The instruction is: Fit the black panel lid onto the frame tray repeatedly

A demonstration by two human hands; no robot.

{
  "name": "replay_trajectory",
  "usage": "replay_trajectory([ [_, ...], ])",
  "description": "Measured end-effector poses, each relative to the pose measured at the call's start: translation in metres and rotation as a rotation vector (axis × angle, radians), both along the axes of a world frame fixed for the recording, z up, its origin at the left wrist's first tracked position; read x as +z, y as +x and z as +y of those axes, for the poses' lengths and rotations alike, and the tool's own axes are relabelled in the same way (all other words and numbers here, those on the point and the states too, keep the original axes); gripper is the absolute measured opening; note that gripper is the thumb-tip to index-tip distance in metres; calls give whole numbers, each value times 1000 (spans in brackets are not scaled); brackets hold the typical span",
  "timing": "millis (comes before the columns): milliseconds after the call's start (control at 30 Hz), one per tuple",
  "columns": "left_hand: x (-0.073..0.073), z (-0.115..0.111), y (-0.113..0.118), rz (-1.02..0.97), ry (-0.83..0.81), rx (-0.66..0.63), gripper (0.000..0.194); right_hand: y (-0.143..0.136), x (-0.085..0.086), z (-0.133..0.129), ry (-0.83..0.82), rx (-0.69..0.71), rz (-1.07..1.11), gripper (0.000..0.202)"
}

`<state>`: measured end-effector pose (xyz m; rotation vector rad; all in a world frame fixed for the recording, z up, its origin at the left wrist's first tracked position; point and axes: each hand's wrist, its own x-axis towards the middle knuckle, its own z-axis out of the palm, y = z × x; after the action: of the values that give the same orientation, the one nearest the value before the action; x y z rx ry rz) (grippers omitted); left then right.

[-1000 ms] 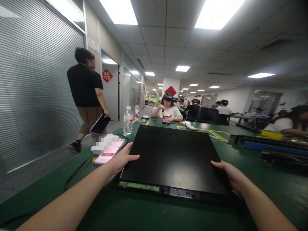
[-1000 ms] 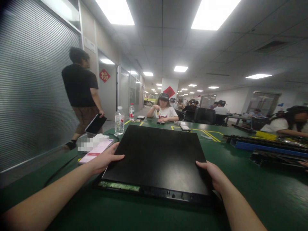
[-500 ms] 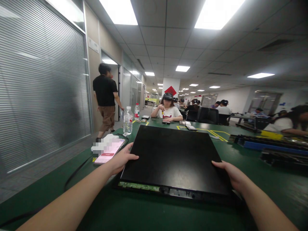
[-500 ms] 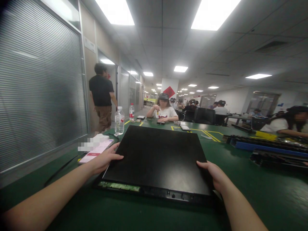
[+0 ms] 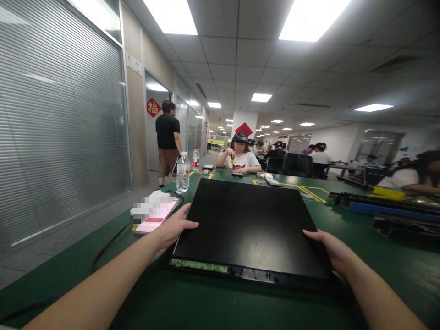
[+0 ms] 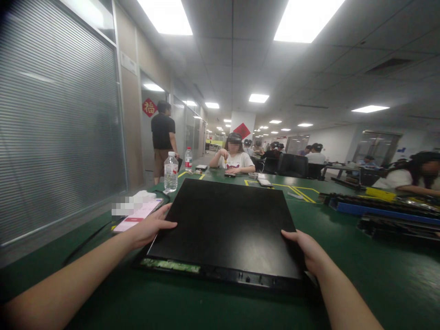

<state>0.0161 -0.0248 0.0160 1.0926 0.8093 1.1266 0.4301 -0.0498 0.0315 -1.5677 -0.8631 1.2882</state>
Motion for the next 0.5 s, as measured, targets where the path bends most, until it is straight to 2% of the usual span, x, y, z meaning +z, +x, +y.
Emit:
replay_trajectory([
  [200,3,0,1,18,-23,15,73,0,0,0,-37,0,88,54],
  [500,5,-3,1,43,-55,26,69,4,-3,3,-25,-9,48,55],
])
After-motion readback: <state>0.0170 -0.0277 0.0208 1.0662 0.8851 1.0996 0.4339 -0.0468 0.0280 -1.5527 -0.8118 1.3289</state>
